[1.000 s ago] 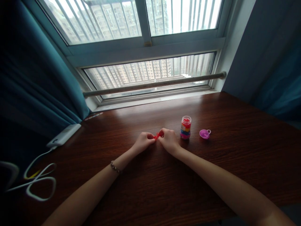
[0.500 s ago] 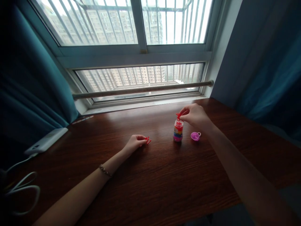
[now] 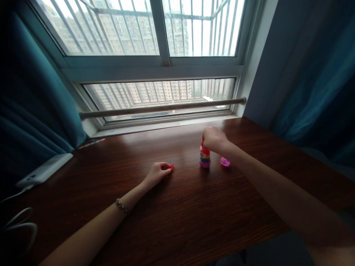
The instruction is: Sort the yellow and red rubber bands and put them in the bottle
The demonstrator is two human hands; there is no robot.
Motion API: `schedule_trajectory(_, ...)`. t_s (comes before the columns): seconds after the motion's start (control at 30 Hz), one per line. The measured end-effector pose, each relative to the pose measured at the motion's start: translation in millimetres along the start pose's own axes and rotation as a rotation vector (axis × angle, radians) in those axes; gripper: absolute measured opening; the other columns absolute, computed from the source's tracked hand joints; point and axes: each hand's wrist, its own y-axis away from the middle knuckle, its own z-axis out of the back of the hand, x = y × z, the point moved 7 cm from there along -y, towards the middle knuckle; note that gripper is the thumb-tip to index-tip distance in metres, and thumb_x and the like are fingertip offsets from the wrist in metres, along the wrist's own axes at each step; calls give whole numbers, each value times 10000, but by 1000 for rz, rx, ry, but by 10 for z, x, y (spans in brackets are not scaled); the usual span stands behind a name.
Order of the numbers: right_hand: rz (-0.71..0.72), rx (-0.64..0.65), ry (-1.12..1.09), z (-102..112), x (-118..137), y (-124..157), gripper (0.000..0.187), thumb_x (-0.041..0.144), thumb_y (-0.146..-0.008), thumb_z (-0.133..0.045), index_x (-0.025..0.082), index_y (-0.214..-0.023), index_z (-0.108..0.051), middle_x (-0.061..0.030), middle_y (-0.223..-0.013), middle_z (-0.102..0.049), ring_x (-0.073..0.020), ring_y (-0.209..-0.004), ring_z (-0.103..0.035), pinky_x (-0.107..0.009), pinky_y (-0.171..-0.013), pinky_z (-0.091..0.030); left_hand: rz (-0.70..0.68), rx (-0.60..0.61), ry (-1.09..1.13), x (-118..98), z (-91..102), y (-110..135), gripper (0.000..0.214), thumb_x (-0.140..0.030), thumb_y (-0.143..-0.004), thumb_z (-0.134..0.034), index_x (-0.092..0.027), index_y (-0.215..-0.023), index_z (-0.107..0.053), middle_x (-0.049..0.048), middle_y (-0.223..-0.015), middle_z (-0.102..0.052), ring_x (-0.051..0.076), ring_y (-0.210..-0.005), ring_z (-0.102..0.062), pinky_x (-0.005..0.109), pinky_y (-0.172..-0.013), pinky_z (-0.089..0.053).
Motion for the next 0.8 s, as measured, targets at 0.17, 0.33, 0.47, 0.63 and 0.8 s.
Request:
schedule_trajectory(0.17,-16,43,115,-29,125,13,212,219,-603,-654,192,-803,-719,-94,-821,-676,-229,-776,-619,-259,-590,-434,-11,7,0,-27,3,9,247,-354,-704,-548,-147,-748,-674,47,-710,-676,171,-655,-613,245,-592,-422)
schedule_trajectory(0.33,-43,112,154,-87,88,-80,274,254,-594,-662,202,-858,-713,-96,-866,-673,-228,-779,-617,-255,-563,-423,-21,4,-3,-79,25,32,277,-397,-719,-563,-150,-758,-680,48,-716,-674,167,-659,-608,244,-594,-416)
schedule_trajectory(0.47,-17,182,152,-115,-18,-170,292,288,-607,-652,189,-874,-713,-87,-844,-675,-205,-740,-610,-238,-538,-398,-97,-49,-75,-200,71,83,263,-393,-740,-567,-159,-746,-685,40,-713,-643,143,-643,-577,234,-589,-399)
schedule_trajectory(0.63,190,315,93,-184,-45,-184,259,252,-695,-555,113,-838,-720,-70,-709,-663,-182,-691,-591,-229,-541,-373,-249,-69,-272,-404,37,183,272,-318,-829,-471,-179,-719,-676,29,-732,-569,109,-620,-525,224,-599,-378)
schedule_trajectory(0.8,164,284,9,-147,-107,-164,244,251,-685,-575,99,-806,-723,-70,-707,-670,-174,-689,-590,-223,-565,-386,-261,-53,-360,-436,13,212,303,-317,-856,-429,-179,-736,-670,35,-761,-549,110,-640,-526,228,-625,-383)
